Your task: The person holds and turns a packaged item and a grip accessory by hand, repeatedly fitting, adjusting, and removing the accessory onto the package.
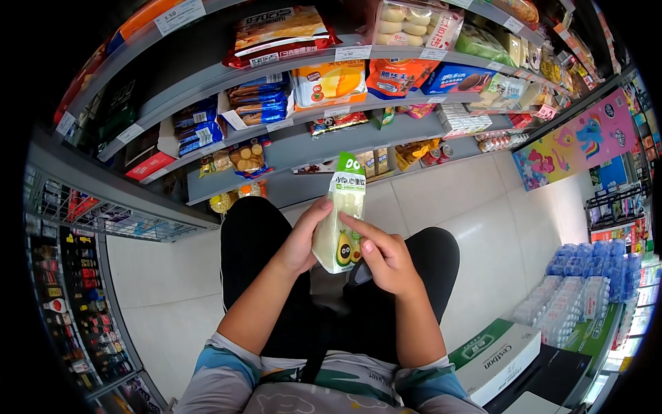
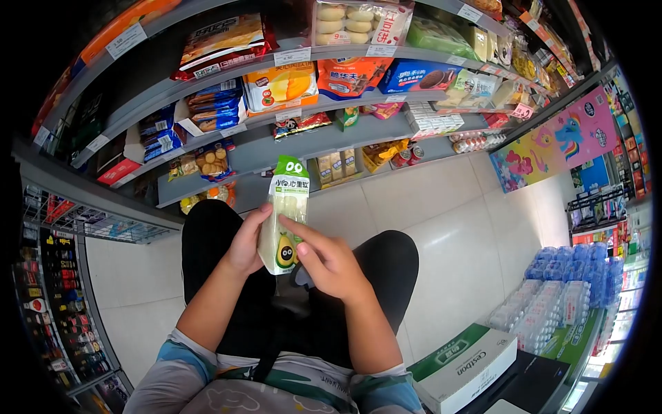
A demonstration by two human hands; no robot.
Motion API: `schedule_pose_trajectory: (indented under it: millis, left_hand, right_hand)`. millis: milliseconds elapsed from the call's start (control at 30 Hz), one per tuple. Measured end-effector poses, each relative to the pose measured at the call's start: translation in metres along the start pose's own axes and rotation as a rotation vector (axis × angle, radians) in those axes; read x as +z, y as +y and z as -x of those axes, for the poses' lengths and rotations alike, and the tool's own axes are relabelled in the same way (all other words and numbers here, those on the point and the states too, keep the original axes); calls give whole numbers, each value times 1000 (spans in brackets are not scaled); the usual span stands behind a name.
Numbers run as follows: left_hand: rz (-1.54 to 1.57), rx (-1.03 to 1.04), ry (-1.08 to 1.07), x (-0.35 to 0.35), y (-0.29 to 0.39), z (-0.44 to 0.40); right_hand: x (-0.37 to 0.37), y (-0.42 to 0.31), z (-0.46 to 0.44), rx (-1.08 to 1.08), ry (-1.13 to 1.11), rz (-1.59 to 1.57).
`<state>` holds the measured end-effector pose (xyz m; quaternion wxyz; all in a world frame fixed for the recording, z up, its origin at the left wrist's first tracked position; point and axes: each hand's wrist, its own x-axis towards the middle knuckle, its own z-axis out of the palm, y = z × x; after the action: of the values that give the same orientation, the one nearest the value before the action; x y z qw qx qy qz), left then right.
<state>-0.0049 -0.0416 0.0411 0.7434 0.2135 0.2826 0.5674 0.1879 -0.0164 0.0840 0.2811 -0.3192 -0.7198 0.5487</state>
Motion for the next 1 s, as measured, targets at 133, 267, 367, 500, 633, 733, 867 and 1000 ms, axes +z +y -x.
schedule_pose_trajectory:
  millis: [133,267,367,500,633,733,867,1000]
  left_hand:
    - [12,-1,3,1,0,0]
    - [12,-3,10,0,1,0]
    - [21,-4,15,0,2,1]
    - [22,-2,19,1,3,2]
    - [27,3,22,0,2,2]
    - [59,0,-5,-1,3,2]
    - [71,13,13,0,4,3]
    - [86,12,32,-2,2,2]
  right_hand:
    - [0,0,0,8,2,-1]
    - [0,2,-1,-6,17,-21]
    - [1,4,-1,-12,26,-33]
    - [4,3,-1,-9,48,-25]
    - [0,4,0,-24,-13,-9]
    - [-3,18,0,-126,-49,-28]
    - [4,18,-1,-94,33,-82]
    - [4,13,-1,-115,80,-33]
